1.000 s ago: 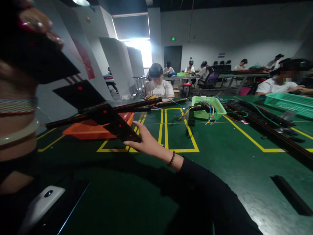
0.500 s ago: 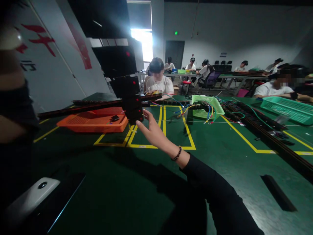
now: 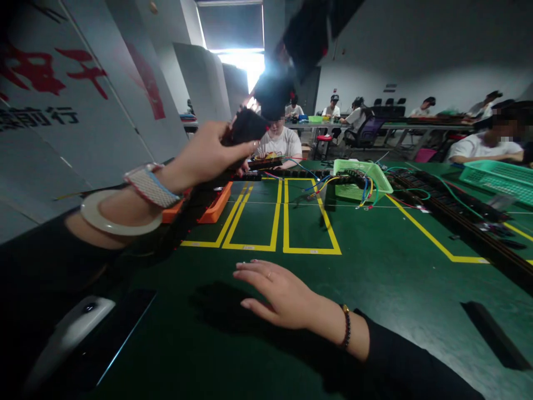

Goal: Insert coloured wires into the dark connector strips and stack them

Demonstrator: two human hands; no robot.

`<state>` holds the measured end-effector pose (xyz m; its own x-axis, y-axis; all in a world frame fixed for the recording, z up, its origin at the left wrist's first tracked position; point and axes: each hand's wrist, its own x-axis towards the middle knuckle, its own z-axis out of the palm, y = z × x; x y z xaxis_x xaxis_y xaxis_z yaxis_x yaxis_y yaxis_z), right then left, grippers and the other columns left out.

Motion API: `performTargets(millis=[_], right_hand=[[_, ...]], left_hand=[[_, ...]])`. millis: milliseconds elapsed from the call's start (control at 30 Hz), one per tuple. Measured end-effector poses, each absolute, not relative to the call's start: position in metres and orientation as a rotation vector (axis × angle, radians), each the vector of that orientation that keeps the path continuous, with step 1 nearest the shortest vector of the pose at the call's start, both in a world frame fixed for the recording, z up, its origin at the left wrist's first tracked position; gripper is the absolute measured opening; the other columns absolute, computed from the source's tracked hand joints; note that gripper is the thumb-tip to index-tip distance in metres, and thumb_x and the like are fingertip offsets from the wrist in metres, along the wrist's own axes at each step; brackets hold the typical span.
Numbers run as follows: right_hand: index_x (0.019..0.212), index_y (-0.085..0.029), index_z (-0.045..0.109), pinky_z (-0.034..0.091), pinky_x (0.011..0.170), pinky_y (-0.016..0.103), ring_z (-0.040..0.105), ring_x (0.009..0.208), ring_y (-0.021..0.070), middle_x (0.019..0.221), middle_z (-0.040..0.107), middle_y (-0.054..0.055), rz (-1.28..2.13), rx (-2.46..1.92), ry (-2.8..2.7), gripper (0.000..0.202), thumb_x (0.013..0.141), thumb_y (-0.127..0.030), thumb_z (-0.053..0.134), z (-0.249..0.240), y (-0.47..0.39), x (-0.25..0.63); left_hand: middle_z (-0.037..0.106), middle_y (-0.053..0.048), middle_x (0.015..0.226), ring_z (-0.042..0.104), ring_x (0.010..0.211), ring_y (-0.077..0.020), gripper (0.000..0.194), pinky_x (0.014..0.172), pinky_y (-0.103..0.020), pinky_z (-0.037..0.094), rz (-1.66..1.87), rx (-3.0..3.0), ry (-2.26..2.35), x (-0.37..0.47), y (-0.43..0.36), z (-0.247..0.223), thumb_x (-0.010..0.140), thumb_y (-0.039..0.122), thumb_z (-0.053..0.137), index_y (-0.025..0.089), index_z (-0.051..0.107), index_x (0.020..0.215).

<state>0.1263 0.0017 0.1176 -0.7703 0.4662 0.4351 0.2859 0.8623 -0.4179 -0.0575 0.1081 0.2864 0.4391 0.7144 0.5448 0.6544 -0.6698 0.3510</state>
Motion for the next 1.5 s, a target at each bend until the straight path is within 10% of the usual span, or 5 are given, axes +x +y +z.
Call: performTargets(millis=[500, 667, 967, 1200, 1500], right_hand=[[0.129, -0.017, 0.052, 0.033, 0.111, 0.040, 0.044, 0.127, 0.0213, 0.128, 0.058, 0.007, -0.425, -0.508, -2.563, 0.044, 0.085, -0.009, 0.052, 0.108, -0.034, 0.190], [0.134, -0.014, 0.047, 0.030, 0.108, 0.054, 0.042, 0.127, 0.0320, 0.135, 0.049, 0.015, -0.598, -1.191, -2.417, 0.056, 0.084, -0.035, 0.061, 0.088, 0.005, 0.212], [0.091, -0.016, 0.063, 0.049, 0.060, 0.031, 0.065, 0.068, 0.0213, 0.083, 0.067, 0.008, -0.030, -1.688, -2.563, 0.011, 0.088, -0.023, 0.055, 0.044, 0.048, 0.227], [0.095, -0.015, 0.058, 0.048, 0.065, 0.029, 0.059, 0.073, 0.0170, 0.087, 0.061, 0.007, 0.325, -1.377, -2.476, 0.017, 0.088, -0.030, 0.057, 0.016, 0.039, 0.178], [0.108, -0.016, 0.064, 0.046, 0.083, 0.034, 0.059, 0.092, 0.0192, 0.101, 0.065, 0.008, 1.000, -1.247, -2.176, 0.036, 0.092, -0.044, 0.048, 0.022, 0.045, 0.188]], left_hand=[[0.068, -0.008, 0.091, 0.064, 0.085, -0.0217, 0.019, 0.072, -0.031, 0.046, 0.209, 2.835, 1.587, -0.129, 0.089, 0.096, 0.078, 0.019, 0.051, 0.016, 0.058, 0.095], [0.068, -0.011, 0.095, 0.064, 0.087, -0.0229, 0.020, 0.075, -0.034, 0.049, 0.139, 2.824, 1.528, -0.155, 0.079, 0.068, 0.081, 0.025, 0.054, 0.014, 0.061, 0.096], [0.065, -0.015, 0.113, 0.058, 0.110, -0.0282, 0.065, 0.100, -0.049, 0.041, 0.313, 2.940, 1.351, -0.189, 0.085, 0.046, 0.075, 0.065, 0.054, 0.012, 0.061, 0.112], [0.047, -0.009, 0.139, 0.038, 0.132, -0.0229, 0.043, 0.111, -0.045, 0.031, 0.519, 2.799, 1.118, -0.135, 0.031, 0.069, 0.089, 0.034, 0.049, 0.021, 0.049, 0.129], [0.070, -0.007, 0.094, 0.063, 0.089, -0.0176, 0.030, 0.082, -0.029, 0.045, 0.359, 1.921, 0.703, -0.016, -0.023, 0.066, 0.090, 0.037, 0.044, 0.019, 0.068, 0.095]])
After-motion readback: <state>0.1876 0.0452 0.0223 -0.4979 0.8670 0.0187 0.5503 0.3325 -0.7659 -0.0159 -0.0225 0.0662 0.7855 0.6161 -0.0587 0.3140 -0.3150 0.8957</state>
